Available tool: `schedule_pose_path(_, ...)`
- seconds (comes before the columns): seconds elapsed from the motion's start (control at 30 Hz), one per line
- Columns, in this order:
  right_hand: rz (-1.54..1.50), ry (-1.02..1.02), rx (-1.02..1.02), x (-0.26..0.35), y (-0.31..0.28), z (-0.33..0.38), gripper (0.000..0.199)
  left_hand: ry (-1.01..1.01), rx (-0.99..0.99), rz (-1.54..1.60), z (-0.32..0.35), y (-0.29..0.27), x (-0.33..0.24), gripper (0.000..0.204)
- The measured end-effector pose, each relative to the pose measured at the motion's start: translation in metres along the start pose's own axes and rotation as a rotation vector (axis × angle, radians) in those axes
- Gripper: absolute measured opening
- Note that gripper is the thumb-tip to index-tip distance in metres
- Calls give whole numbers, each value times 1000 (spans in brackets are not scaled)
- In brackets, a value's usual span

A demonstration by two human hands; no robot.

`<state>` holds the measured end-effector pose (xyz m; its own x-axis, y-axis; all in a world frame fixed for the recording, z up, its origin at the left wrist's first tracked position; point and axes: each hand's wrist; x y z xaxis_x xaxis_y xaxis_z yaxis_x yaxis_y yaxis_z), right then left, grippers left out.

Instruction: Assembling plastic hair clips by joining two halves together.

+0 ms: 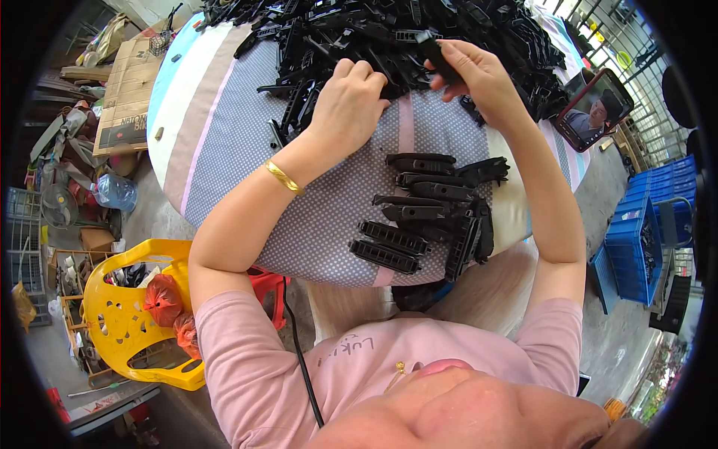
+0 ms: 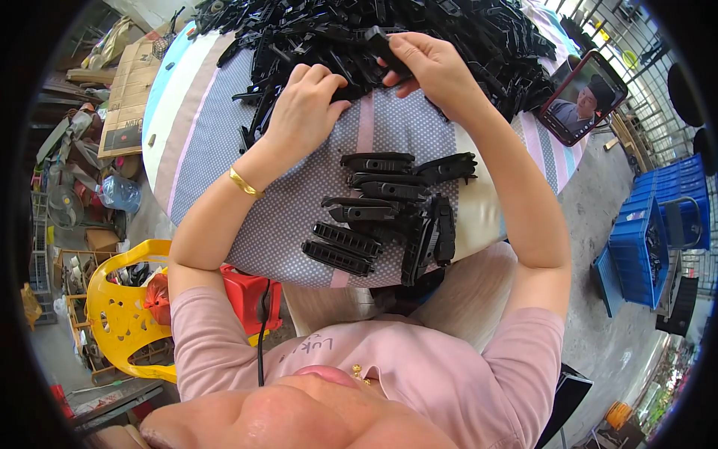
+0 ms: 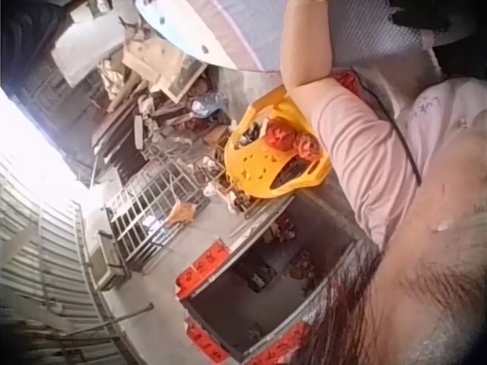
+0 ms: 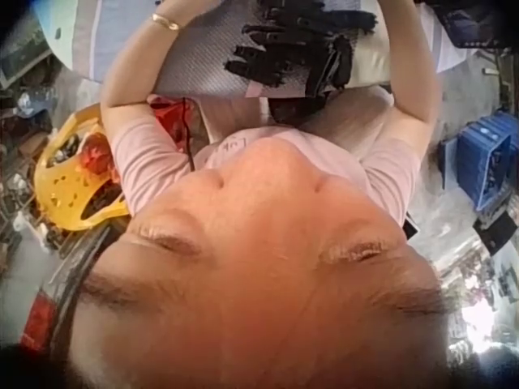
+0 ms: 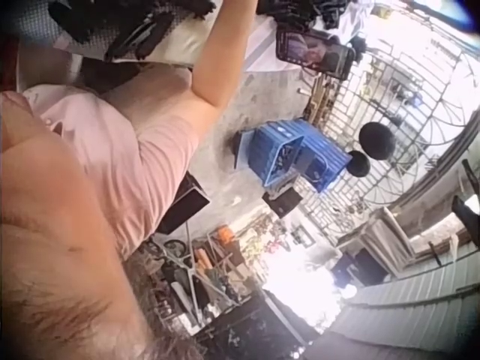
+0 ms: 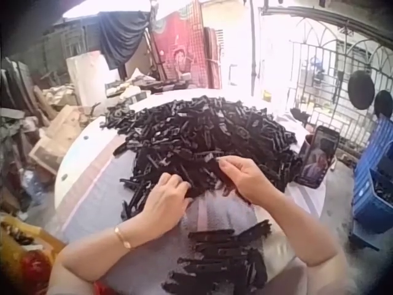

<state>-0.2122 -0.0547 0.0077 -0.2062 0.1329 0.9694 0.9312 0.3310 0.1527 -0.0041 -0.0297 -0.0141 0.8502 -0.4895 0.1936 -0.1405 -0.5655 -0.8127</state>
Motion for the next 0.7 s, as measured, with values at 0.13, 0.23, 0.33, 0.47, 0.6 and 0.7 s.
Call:
schedule_pose_path(0.13, 64, -33, 36, 3, -6, 1, 33, -59, 119, -189, -4, -4, -9, 19)
schedule_pose_path(0.23, 137, -25, 14, 5, 1, 2, 33, -23, 73, -121, -1, 0, -1, 19)
schedule_pose_path(0.33, 36, 45, 14, 3, 4, 5, 29, -69, -37, 22, 1, -10, -7, 19)
schedule_pose_path(0.47, 54, -144, 269, 8, 5, 12, 30, -168, -103, 291, -8, -18, -7, 21)
schedule_pose_path(0.6, 258, -418, 307, 3, 19, 18, 29, -245, -100, 595, -10, -32, -10, 25)
schedule_pose_path(0.7, 322, -344, 274, 2, 19, 16, 28, -199, -94, 495, -11, -33, -1, 25)
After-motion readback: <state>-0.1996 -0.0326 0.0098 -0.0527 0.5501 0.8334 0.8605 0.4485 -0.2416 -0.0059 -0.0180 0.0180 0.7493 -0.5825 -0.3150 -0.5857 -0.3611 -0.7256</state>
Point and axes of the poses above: each hand's wrist, its own z-axis away from the middle knuckle, its own y-axis out of the palm, x = y × z, and after that the axes turned 13 degrees about -z, right-handed
